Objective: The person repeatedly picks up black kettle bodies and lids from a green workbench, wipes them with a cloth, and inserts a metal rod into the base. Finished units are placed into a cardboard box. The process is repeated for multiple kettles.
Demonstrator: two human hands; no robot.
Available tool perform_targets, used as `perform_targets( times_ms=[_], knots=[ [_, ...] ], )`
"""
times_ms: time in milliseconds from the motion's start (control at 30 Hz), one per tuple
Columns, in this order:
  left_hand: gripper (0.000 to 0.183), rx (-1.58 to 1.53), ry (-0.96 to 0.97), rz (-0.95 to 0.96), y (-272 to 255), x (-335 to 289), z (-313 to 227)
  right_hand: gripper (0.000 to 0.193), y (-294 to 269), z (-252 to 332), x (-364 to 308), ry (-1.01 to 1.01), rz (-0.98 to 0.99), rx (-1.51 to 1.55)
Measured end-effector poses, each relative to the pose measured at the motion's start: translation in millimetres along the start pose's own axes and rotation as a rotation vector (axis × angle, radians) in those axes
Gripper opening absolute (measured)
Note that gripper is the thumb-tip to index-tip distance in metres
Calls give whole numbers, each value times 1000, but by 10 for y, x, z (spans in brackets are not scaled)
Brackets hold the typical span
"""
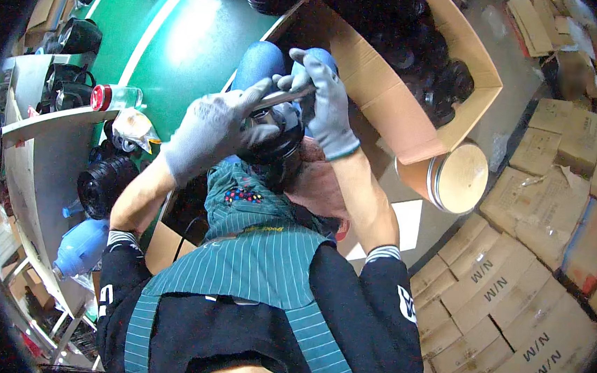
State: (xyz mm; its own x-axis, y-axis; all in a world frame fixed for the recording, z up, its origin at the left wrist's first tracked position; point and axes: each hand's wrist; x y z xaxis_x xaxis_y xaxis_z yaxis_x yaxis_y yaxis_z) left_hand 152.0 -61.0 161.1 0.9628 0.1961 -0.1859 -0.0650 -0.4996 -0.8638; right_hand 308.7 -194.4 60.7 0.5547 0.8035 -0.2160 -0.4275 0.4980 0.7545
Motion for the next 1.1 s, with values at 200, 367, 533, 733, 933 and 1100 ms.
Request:
perform_targets(
  times_ms=[200, 367, 533, 733, 933, 1100],
  knots=[
    [99, 163, 13, -213, 205, -141, -335, 42, -420, -179, 283, 83, 325, 32],
    [58, -483, -131, -431, 314, 48, 270, 40, -450, -217, -67, -113, 439, -98],
    [50, -680, 187, -353, 286, 278, 546, 45, -41, 103, -580, -172, 606, -350],
    [50, -1012, 456, -274, 676, 1048, 565, 28, 692, 228, -757, -405, 1109, -1336],
    [55, -1199, 787, -47, 870, 1554, 1, 54, 1364, -159, -476, -31, 1263, -1683],
    [42, -860, 500, -260, 722, 1409, 261, 84, 1058, 145, -360, 58, 915, -913]
  ],
)
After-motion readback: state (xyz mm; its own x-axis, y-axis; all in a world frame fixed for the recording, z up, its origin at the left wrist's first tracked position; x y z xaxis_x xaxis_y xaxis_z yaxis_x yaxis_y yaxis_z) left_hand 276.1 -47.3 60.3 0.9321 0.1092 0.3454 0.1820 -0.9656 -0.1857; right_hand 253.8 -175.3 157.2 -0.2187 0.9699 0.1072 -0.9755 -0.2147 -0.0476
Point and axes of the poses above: each hand's wrist, its own x-axis towards the middle knuckle, its own y-axis out of the palm, z = x × y, and after that the axes turned 1 degree about z, right-handed
